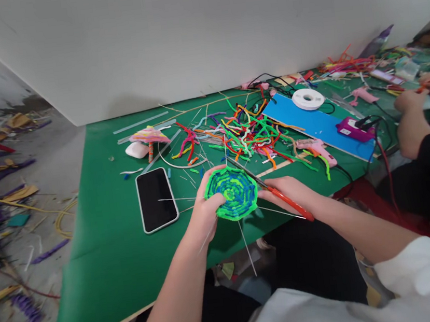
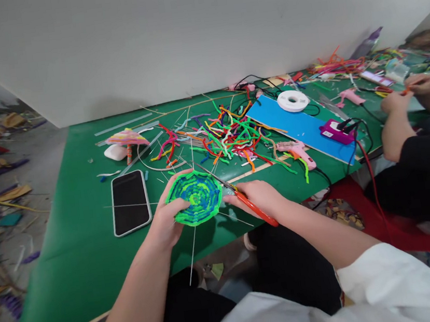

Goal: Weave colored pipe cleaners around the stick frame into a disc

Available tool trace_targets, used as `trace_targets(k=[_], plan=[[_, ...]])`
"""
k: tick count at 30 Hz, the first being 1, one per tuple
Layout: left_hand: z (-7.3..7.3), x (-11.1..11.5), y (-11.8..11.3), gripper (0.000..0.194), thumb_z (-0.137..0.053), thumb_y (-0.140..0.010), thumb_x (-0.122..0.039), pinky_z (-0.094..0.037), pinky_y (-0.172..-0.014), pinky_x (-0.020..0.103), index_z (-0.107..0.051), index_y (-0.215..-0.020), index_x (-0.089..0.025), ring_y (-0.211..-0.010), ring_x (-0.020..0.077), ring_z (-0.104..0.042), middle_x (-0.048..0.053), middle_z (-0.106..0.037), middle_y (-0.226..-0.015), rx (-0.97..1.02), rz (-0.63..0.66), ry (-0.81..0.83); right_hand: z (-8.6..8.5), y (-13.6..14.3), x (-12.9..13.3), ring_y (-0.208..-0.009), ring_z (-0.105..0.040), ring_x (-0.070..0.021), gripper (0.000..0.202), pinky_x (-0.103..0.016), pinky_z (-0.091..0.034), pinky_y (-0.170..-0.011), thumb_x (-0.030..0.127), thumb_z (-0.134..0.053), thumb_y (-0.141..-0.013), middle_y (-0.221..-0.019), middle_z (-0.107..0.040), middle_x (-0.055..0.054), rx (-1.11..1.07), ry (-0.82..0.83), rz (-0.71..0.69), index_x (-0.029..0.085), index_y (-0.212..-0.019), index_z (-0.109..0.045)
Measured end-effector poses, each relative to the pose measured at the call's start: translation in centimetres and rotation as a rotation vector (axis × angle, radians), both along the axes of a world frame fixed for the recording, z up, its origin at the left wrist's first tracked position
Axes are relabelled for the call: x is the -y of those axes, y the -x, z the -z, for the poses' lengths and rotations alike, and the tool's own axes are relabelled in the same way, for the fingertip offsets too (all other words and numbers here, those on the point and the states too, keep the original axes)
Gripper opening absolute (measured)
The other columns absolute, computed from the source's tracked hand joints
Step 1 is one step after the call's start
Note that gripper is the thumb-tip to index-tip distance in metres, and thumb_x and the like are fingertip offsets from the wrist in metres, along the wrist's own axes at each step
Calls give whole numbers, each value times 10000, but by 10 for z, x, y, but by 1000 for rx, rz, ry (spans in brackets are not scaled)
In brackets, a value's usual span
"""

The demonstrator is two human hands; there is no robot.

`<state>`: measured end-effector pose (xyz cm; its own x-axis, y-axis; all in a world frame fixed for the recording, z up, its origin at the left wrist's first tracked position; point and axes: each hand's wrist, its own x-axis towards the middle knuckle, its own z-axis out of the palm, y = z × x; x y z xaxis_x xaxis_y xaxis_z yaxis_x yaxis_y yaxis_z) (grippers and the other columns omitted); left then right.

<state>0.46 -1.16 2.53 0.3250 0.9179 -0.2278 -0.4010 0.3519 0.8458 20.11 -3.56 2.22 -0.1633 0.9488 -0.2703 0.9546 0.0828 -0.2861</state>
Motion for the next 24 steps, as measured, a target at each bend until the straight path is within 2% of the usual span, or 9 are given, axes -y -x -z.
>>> trace_targets(k=[6, 12, 20, 24], plan=[[8, -2, 1, 549, -453, -532, -47, -486, -651, 302, -512, -1044, -237, -796, 215, -595, 2, -598, -849, 10, 38, -16, 9, -2, 2, -632, -592, -163, 284, -232, -320, -561, 359, -322, -837, -655, -610, -26, 70, -70, -23, 206, -692, -513], [11, -1, 1, 550, -451, -553, -43, -480, -629, 277, -503, -1063, -242, -773, 196, -592, -4, -589, -836, 17, 25, -18, 17, -4, 1, -645, -613, -175, 198, -232, -310, -561, 294, -383, -787, -650, -620, -24, 105, -108, -32, 204, -678, -521], [11, -1, 0, 547, -454, -546, -37, -479, -637, 267, -512, -1052, -237, -726, 160, -566, -6, -576, -822, 6, 21, -20, 15, -2, -1, -625, -617, -185, 196, -243, -292, -543, 230, -356, -792, -616, -616, -39, 160, -73, -46, 198, -671, -508], [7, 0, -1, 550, -451, -534, -41, -475, -616, 261, -513, -1045, -235, -646, 136, -537, -18, -559, -740, -24, -10, -37, 11, 0, -2, -623, -613, -183, 180, -241, -294, -536, 206, -365, -779, -623, -619, -46, 160, -31, -47, 193, -672, -508]])
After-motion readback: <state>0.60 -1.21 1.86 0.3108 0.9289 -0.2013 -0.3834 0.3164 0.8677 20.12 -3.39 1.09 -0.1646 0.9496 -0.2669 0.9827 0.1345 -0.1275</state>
